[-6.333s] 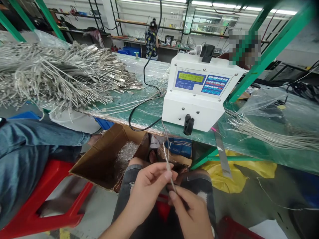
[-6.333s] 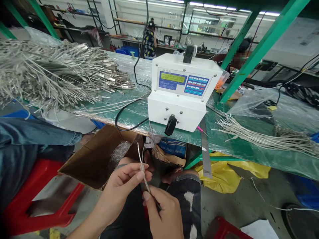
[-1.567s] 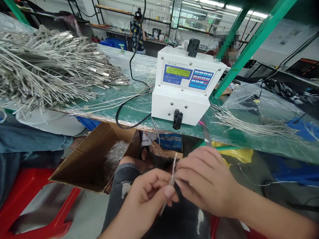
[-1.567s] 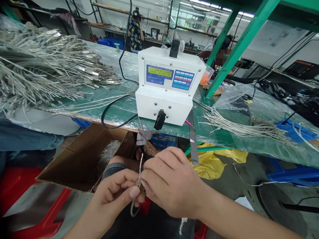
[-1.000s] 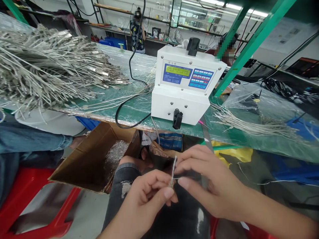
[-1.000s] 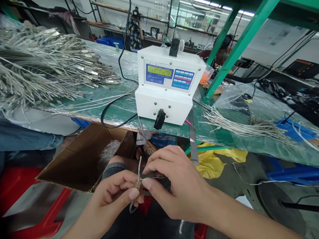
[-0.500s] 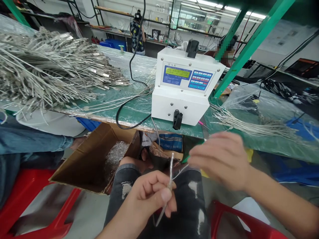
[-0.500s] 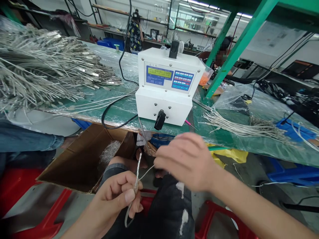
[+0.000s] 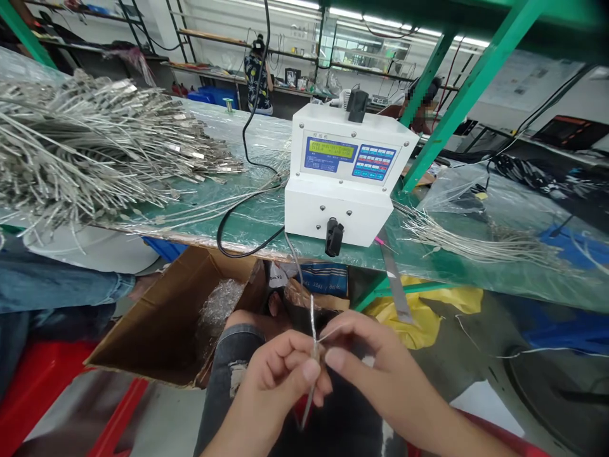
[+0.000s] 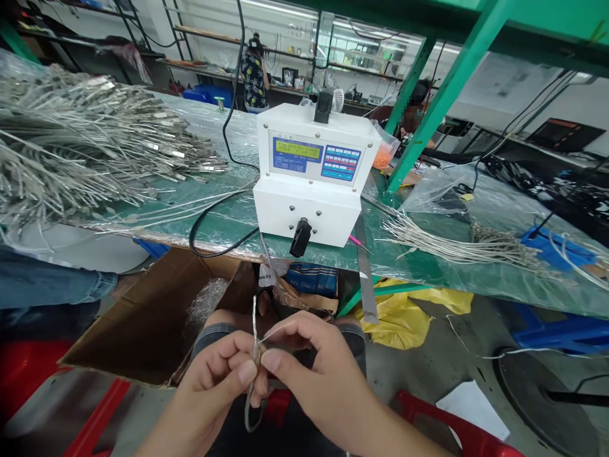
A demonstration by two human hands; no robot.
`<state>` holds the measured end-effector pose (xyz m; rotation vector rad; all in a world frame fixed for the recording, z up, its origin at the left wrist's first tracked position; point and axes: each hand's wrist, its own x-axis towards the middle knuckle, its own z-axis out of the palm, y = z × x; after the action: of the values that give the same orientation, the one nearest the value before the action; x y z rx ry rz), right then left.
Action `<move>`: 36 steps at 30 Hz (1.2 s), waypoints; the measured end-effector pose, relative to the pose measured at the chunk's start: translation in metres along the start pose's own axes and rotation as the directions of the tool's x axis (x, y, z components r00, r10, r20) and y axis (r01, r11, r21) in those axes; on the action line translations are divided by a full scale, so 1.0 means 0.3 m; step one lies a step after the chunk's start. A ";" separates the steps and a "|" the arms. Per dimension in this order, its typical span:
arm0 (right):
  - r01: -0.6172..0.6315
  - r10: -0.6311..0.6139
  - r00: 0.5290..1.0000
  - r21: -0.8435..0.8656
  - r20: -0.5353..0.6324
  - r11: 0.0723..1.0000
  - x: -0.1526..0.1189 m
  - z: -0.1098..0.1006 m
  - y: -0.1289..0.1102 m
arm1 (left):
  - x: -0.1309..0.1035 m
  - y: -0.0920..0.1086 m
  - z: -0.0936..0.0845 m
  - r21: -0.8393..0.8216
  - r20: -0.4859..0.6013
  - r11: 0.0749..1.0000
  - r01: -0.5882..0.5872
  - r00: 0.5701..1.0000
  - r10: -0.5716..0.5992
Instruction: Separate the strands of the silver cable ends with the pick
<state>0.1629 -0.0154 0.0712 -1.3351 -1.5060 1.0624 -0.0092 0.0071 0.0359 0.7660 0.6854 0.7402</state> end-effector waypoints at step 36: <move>0.040 -0.029 0.987 -0.072 0.157 0.997 -0.023 0.121 0.094 | 0.022 0.068 0.049 0.245 -0.327 0.930 -0.273 0.880 0.344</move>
<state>0.1367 -0.0224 0.0335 -1.2966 -1.6935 1.1200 -0.0010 0.0174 0.0581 0.9394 0.9960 1.1417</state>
